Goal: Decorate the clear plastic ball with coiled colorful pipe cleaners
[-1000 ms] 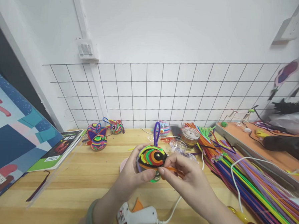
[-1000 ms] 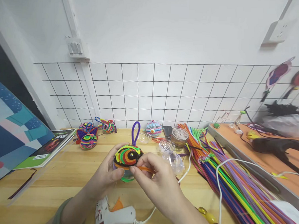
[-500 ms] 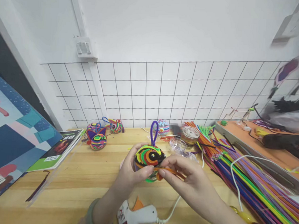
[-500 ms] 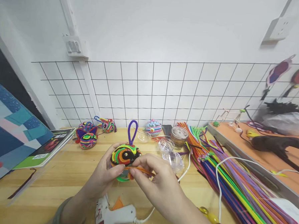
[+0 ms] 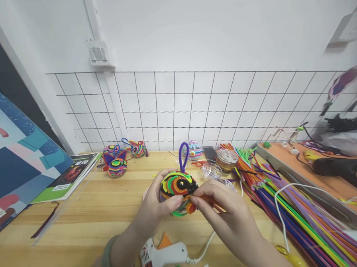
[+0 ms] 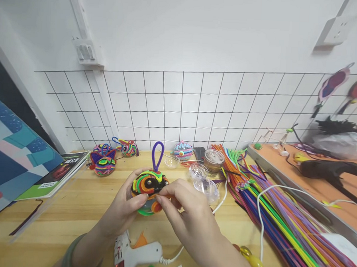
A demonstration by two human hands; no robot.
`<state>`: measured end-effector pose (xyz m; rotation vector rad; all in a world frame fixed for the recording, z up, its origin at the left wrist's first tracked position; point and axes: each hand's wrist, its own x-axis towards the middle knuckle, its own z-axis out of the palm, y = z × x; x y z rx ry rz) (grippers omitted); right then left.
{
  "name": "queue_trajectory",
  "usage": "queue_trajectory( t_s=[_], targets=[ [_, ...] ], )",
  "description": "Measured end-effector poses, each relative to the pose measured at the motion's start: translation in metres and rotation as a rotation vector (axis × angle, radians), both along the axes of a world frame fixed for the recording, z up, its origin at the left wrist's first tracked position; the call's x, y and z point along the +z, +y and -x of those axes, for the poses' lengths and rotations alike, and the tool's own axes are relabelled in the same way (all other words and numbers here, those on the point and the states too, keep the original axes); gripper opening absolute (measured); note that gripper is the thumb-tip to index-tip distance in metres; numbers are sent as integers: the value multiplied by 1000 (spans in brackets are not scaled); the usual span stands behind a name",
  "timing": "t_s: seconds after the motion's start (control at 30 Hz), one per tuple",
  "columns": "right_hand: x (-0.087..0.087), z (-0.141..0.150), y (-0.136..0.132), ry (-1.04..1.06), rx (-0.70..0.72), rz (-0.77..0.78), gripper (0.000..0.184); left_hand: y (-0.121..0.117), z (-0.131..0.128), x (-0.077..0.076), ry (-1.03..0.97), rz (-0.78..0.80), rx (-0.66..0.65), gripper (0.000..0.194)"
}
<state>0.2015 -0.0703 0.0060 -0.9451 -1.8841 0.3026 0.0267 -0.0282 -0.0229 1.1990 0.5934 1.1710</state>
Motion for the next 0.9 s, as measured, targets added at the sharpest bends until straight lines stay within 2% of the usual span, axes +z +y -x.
queue_trajectory(
  t_s=[0.3, 0.63, 0.9],
  targets=[
    [-1, -1, 0, -11, 6, 18, 11, 2, 0, -5, 35, -29, 17, 55],
    [5, -2, 0, -8, 8, 67, 10, 0, 0, -2, 46, -12, 15, 54],
    [2, -4, 1, 22, -10, 141, 9, 2, 1, -2, 9, -51, 4, 55]
  ],
)
